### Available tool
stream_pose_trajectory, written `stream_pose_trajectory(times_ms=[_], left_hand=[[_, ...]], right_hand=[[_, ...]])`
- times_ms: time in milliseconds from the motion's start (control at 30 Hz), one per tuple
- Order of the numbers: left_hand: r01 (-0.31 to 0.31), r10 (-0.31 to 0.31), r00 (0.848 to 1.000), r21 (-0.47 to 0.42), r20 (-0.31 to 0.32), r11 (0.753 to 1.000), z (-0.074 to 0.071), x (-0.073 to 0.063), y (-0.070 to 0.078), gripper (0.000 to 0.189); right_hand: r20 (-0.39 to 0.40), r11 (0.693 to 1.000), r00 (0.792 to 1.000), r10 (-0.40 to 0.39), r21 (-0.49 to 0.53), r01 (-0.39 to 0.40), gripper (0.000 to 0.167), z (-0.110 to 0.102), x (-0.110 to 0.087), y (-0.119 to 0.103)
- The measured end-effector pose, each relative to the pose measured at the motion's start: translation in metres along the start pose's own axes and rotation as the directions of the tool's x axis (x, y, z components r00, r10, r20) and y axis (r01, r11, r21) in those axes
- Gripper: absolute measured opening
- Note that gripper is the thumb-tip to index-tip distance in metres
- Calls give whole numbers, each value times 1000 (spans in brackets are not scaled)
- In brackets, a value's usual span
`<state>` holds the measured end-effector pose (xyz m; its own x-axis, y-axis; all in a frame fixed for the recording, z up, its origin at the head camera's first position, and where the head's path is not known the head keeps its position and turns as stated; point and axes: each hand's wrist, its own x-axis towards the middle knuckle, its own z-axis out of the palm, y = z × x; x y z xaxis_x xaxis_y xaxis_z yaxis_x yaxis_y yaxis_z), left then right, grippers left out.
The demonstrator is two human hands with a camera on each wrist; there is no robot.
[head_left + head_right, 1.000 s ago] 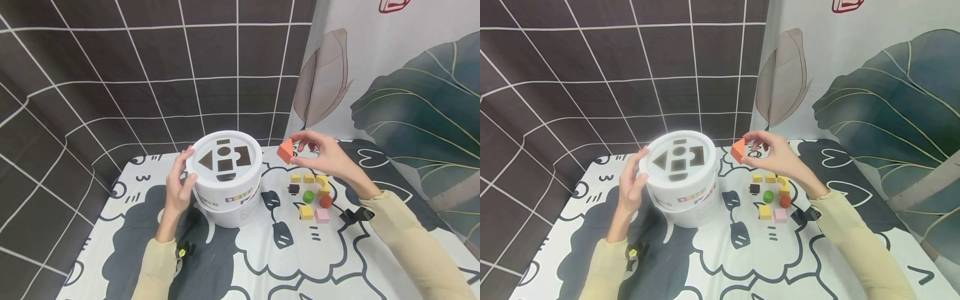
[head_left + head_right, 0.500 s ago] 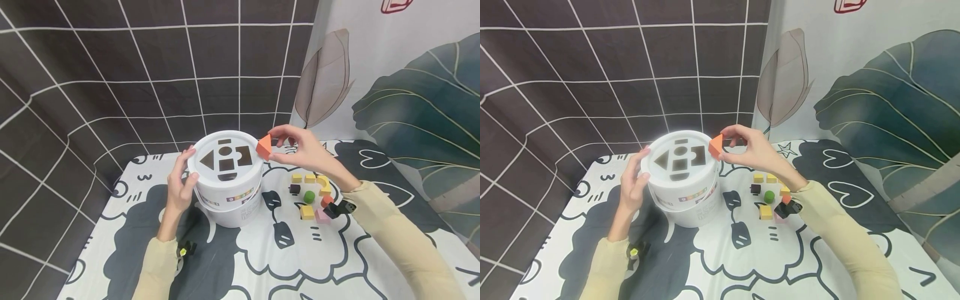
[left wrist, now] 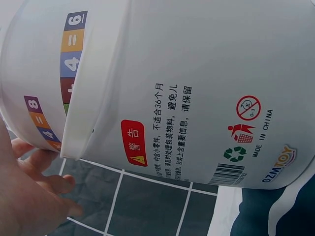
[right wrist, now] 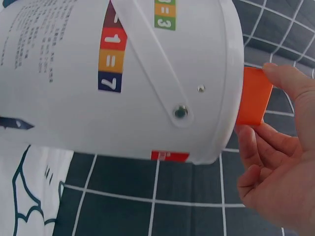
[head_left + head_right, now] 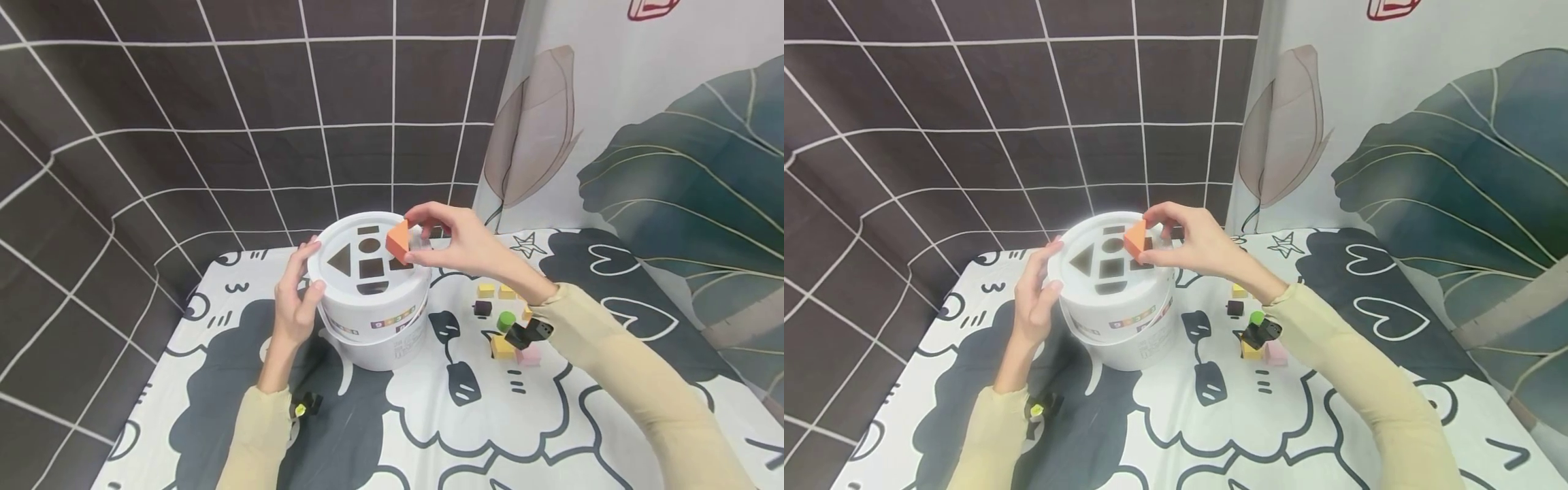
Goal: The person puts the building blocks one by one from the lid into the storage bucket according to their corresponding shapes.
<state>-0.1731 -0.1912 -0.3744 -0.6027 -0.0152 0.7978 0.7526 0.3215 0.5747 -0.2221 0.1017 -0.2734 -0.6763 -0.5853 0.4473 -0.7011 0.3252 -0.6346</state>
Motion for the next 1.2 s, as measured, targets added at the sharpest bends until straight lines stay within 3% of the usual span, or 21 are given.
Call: stream_pose_trajectory(times_ms=[800, 1200], left_hand=[[38, -38, 999, 4, 17, 999, 0, 1, 3, 59], [48, -48, 999, 4, 16, 999, 0, 0, 4, 59]], right_hand=[[145, 998, 988, -50, -39, 56, 54, 39, 49, -12], [208, 1000, 978, 20, -26, -15, 53, 51, 59, -17]])
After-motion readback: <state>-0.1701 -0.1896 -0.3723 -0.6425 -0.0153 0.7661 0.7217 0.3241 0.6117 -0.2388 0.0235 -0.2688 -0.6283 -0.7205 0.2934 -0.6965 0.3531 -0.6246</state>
